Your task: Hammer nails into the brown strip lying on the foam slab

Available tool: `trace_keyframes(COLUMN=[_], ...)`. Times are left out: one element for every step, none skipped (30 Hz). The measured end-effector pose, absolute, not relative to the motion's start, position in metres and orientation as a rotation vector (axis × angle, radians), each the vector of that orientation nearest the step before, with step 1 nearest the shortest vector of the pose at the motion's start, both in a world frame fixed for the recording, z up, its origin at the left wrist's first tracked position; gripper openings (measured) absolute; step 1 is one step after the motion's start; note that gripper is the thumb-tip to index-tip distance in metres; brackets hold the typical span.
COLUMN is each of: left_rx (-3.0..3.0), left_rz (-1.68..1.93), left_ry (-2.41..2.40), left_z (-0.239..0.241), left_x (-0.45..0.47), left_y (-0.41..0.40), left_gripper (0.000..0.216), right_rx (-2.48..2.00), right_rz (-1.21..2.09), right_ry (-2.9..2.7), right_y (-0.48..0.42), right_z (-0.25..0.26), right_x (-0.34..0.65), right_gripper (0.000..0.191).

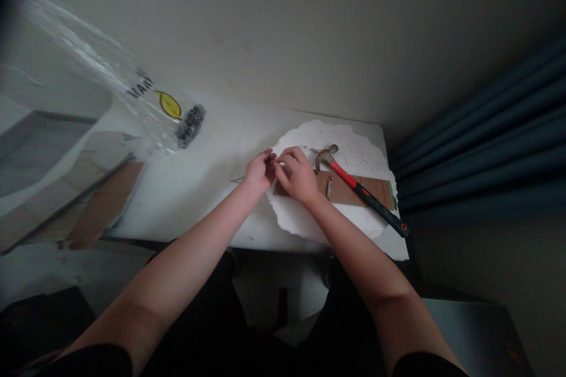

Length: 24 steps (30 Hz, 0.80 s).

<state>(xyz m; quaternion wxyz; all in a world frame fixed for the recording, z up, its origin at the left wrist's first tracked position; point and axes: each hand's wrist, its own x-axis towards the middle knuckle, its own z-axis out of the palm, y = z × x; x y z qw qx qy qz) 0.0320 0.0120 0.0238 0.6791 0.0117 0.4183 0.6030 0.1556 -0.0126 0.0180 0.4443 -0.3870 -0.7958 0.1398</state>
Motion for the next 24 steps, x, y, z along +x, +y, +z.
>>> trace_keyframes(left_rx=[0.063,0.11,0.167,0.231,0.307,0.39,0.494,0.637,0.825,1.032,1.251,1.443,1.588,1.621,1.644,1.714,1.782,1.822,1.859,1.885,1.907,1.929,1.954,1.982], left_rz=[1.327,1.291,1.256,1.217,1.193,1.17,1.159,1.128,1.058,0.947,0.795,0.63,0.438,0.356,0.286,0.157,0.054,-0.016,-0.06,-0.083,-0.09,-0.093,-0.095,-0.095], left_ry=[0.957,0.967,0.966,0.968,0.977,1.019,1.105,1.227,1.36,1.501,1.595,1.671,1.721,1.726,1.727,1.747,1.744,1.76,1.774,1.782,1.798,1.811,1.82,1.829], left_z=[0.025,0.026,0.027,0.027,0.026,0.025,0.021,0.017,0.011,0.003,-0.005,-0.014,-0.024,-0.033,-0.041,-0.049,-0.055,-0.06,-0.063,-0.064,-0.065,-0.065,-0.064,-0.063], left_x=[0.028,0.022,0.016,0.009,0.001,-0.008,-0.017,-0.025,-0.034,-0.042,-0.05,-0.057,-0.062,-0.067,-0.071,-0.074,-0.075,-0.076,-0.077,-0.077,-0.077,-0.078,-0.078,-0.079], left_y=[0.012,0.013,0.014,0.016,0.018,0.02,0.021,0.021,0.02,0.018,0.014,0.01,0.006,0.001,-0.004,-0.008,-0.012,-0.014,-0.016,-0.018,-0.018,-0.019,-0.019,-0.018], left_gripper=[0.012,0.011,0.013,0.015,0.013,0.008,0.004,0.003,0.007,0.009,0.009,0.01,0.01,0.012,0.015,0.017,0.022,0.027,0.032,0.035,0.038,0.04,0.04,0.04], right_rx=[-0.98,-1.0,-1.009,-1.01,-1.017,-1.031,-1.036,-1.041,-1.043,-1.041,-1.037,-1.03,-1.015,-1.004,-1.001,-1.008,-1.021,-1.035,-1.05,-1.063,-1.079,-1.107,-1.153,-1.222], right_rz=[0.341,0.337,0.333,0.323,0.316,0.313,0.301,0.289,0.272,0.252,0.231,0.214,0.19,0.166,0.143,0.121,0.099,0.076,0.052,0.027,0.003,-0.016,-0.032,-0.039], right_ry=[-1.942,-1.919,-1.906,-1.899,-1.905,-1.926,-1.947,-1.962,-1.976,-1.991,-2.001,-2.005,-2.003,-2.0,-1.999,-1.999,-1.998,-1.994,-1.989,-1.983,-1.978,-1.977,-1.979,-1.983], right_y=[-0.014,-0.017,-0.019,-0.022,-0.025,-0.029,-0.032,-0.036,-0.039,-0.042,-0.044,-0.046,-0.048,-0.05,-0.052,-0.054,-0.056,-0.057,-0.058,-0.059,-0.059,-0.059,-0.059,-0.058], right_z=[0.021,0.024,0.026,0.028,0.029,0.03,0.031,0.031,0.032,0.033,0.034,0.034,0.035,0.036,0.037,0.038,0.038,0.039,0.039,0.04,0.04,0.04,0.041,0.04], right_x=[0.159,0.163,0.168,0.174,0.18,0.186,0.193,0.2,0.206,0.212,0.217,0.223,0.227,0.232,0.236,0.24,0.243,0.247,0.251,0.255,0.26,0.265,0.271,0.277], right_gripper=[0.012,0.013,0.013,0.012,0.012,0.011,0.01,0.009,0.009,0.008,0.008,0.009,0.01,0.01,0.01,0.01,0.011,0.011,0.01,0.01,0.01,0.011,0.012,0.014])
